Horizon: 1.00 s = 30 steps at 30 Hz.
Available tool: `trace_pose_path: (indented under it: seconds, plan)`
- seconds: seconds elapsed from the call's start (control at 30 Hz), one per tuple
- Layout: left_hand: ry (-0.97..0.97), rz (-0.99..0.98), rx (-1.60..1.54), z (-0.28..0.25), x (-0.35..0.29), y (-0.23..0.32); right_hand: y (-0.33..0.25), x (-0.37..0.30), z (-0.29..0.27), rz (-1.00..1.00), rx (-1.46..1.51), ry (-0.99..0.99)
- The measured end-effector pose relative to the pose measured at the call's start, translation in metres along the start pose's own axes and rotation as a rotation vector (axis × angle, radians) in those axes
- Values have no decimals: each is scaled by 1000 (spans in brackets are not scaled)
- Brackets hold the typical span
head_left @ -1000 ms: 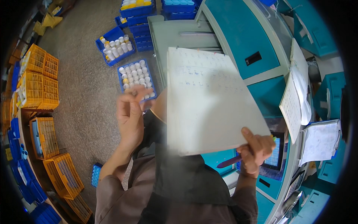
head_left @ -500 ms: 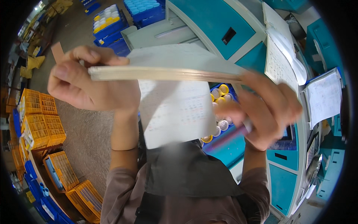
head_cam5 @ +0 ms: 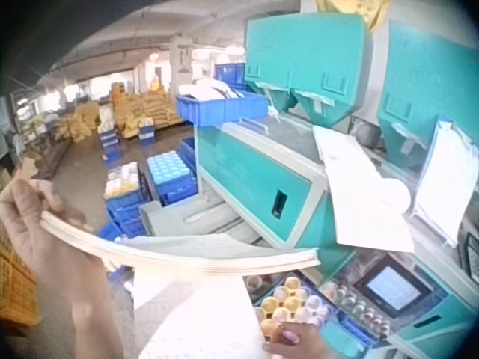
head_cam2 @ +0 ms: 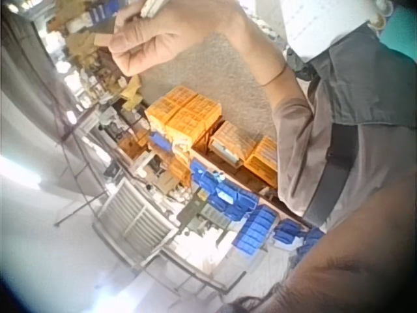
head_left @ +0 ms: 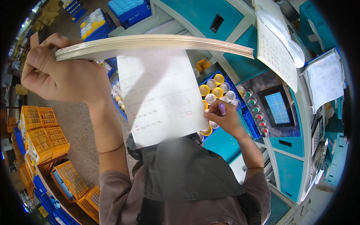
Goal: The person flips through a notebook and writes on it with a pen, then uses a handheld scanner on small white and yellow containers arranged in blue trays. They move trays between shelves and the floor, and place some containers into a yellow crate.
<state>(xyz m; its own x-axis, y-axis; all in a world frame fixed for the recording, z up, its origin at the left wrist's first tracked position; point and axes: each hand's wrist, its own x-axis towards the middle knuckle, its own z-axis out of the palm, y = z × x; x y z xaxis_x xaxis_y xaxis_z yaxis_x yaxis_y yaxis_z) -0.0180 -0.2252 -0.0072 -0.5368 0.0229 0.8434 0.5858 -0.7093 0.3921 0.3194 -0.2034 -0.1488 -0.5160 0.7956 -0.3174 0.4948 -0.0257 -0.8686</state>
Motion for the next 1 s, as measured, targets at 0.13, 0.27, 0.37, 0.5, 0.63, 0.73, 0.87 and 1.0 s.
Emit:
trace_pose_path:
  seconds: [0.13,0.27,0.37,0.5,0.63,0.73,0.87,1.0]
  plan:
    - [54,20,-30,-3,3,-11,-12,1,-9,-215,-167,91]
    - [64,48,-26,-10,1,-15,-16,6,-2,-58,-99,-70]
    - [89,46,-39,-14,3,-10,-21,3,-1,36,60,-181]
    - [31,-4,-126,-15,10,1,-39,-14,-15,85,47,-218]
    - [47,63,-129,-13,16,1,-61,-18,-30,-94,-178,-312]
    - [28,-13,-176,-14,20,2,-78,-15,-40,-110,-315,-359]
    - [106,-125,-184,-14,19,8,-96,-17,-46,-163,30,-247]
    - [15,-89,-213,-10,18,12,-109,-10,-36,-169,768,-54]
